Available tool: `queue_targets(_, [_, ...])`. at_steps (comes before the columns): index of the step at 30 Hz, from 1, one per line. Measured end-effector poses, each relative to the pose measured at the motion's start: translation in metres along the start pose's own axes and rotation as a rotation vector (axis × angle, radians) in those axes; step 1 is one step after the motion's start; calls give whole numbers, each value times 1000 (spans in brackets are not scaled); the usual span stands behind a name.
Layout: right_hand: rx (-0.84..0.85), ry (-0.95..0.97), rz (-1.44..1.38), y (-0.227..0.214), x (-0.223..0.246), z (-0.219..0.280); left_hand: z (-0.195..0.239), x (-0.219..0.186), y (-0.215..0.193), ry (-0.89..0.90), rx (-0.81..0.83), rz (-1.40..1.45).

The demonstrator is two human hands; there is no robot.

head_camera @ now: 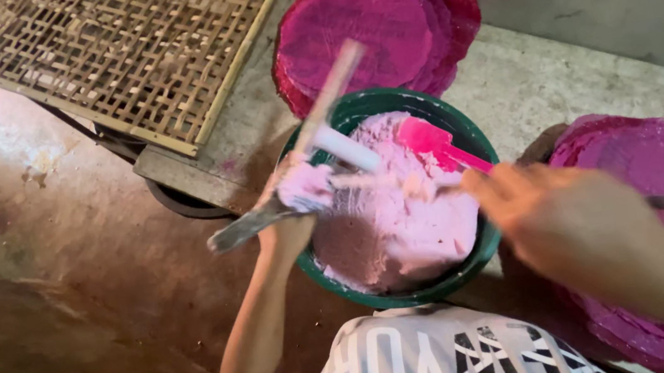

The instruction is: The person scoops pink dough from a green basin and presses it into a circular mold on a purple mat. They repeatedly fill the mold, remove the shaped circles, and stack them on a nearby tray. The process is continuous and repetitive throughout the clip.

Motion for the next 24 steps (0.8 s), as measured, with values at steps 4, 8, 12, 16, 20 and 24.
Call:
queue_targets(4, [-202,-29,-795,43,19,-41,-7,0,-3,138,-268,-120])
queue_targets(8, [-153,-44,-1146,126,58,-43,-33,0,-15,187,-278,-488])
queue_targets(12, [93,0,-1183,149,34,-23,-43,-5,-17,216,-248,-712])
queue_targets(16, [216,488,-988,160,2,-45,-42,-19,-6,246,-186,-787])
queue_targets(20, [-13,241,-1162,183,37,-54,-46,-27,-4,291,-176,-627])
queue_targets(24, [-122,-39,-1230,200,41,-35,-50,-17,-11,352,-162,-596])
Point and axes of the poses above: each hand's wrist, its own z-axis away from the middle knuckle, its own y-axis out of the palm, x = y × z, the point moved 3 cm from there along -z, towards the middle knuckle, and after that the axes turned 9 degrees about y, right-handed, at the moved point
